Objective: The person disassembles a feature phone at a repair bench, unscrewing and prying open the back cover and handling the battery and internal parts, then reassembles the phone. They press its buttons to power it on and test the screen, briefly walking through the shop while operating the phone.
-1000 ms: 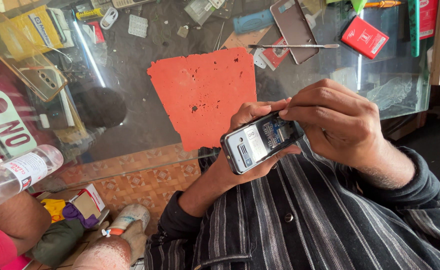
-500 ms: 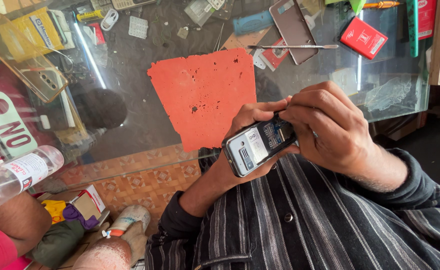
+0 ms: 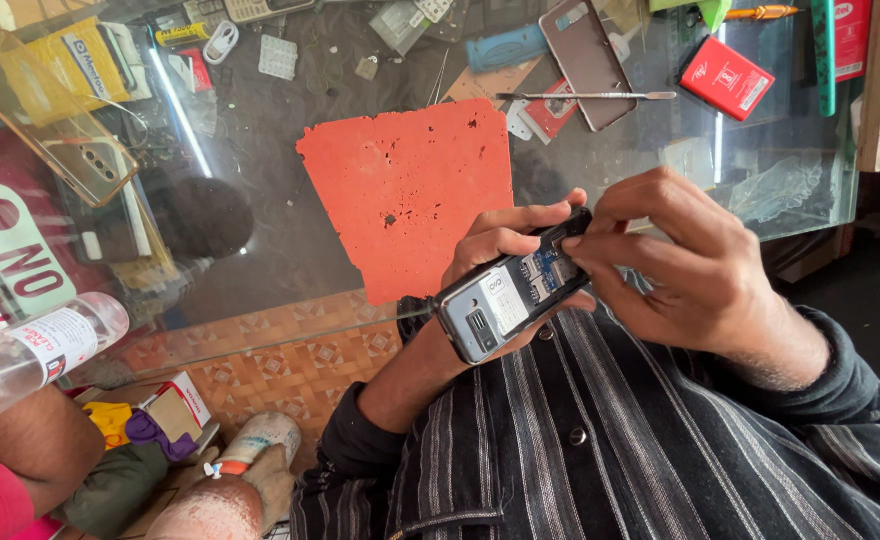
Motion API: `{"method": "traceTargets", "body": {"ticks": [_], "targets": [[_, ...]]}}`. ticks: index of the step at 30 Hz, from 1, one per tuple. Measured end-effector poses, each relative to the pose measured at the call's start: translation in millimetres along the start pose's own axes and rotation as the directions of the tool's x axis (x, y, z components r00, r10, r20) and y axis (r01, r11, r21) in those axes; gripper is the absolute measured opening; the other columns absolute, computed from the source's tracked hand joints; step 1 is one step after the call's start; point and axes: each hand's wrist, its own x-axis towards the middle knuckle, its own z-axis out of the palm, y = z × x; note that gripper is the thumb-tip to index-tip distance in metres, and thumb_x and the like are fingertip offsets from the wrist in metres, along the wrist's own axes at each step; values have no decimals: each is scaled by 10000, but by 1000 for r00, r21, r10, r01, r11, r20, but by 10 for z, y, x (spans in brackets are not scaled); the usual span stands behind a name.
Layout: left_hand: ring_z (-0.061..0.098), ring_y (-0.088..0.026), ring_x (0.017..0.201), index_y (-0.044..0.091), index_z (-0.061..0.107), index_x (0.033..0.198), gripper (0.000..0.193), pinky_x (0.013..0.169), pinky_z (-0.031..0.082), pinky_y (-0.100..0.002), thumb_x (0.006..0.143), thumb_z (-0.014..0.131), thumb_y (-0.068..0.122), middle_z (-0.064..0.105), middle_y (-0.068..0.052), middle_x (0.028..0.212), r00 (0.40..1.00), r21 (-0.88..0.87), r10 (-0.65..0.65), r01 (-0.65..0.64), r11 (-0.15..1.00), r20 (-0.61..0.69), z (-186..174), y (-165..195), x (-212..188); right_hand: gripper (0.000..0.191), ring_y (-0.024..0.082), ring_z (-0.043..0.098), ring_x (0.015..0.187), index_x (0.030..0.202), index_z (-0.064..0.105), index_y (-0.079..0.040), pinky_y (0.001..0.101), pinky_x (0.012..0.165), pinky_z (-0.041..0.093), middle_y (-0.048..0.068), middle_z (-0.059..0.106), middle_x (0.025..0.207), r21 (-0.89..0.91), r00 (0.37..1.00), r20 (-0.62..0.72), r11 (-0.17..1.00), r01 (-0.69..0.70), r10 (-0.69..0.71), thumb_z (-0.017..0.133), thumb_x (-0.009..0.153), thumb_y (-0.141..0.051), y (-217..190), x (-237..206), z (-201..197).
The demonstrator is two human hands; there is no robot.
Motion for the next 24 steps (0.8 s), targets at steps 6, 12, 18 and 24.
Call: {"method": "traceTargets", "body": {"ticks": [6,12,18,24], "targets": [[530,-303,1430,125,400,1326,684,1177,556,-407,863,892,25,487,-113,1481,1000,116,16,-14,993,-9,-7,126,-31,311,299,676,1007,1051,744,-6,399,778,585,104,624,1022,-69,993,56,991,112,-108,803,753,60,-179,82,-39],[542,-314,1423,116,418,1315,666,1184,554,-421,854,890,26,502,-131,1480,1000,140,-3,5,990,-11,18,215,-108,364,325,686,1031,1083,738,28,400,788,599,129,626,1054,-57,986,103,989,136,-130,785,724,66,-278,12,-91],[526,-312,1437,101,401,1326,660,1180,555,-415,883,880,6,486,-128,1489,1000,98,3,-2,995,-12,-58,409,-464,304,340,678,998,1036,694,57,409,775,589,151,609,1048,-65,988,82,989,133,-127,725,740,118,-579,-137,199],[479,-323,1476,106,411,1323,615,1221,521,-437,908,827,-78,475,-142,1507,999,42,-31,29,999,34,-532,746,-758,304,365,667,979,1016,666,66,429,783,585,170,591,1045,-79,985,103,986,147,-139,712,719,111,-985,28,600]]}}
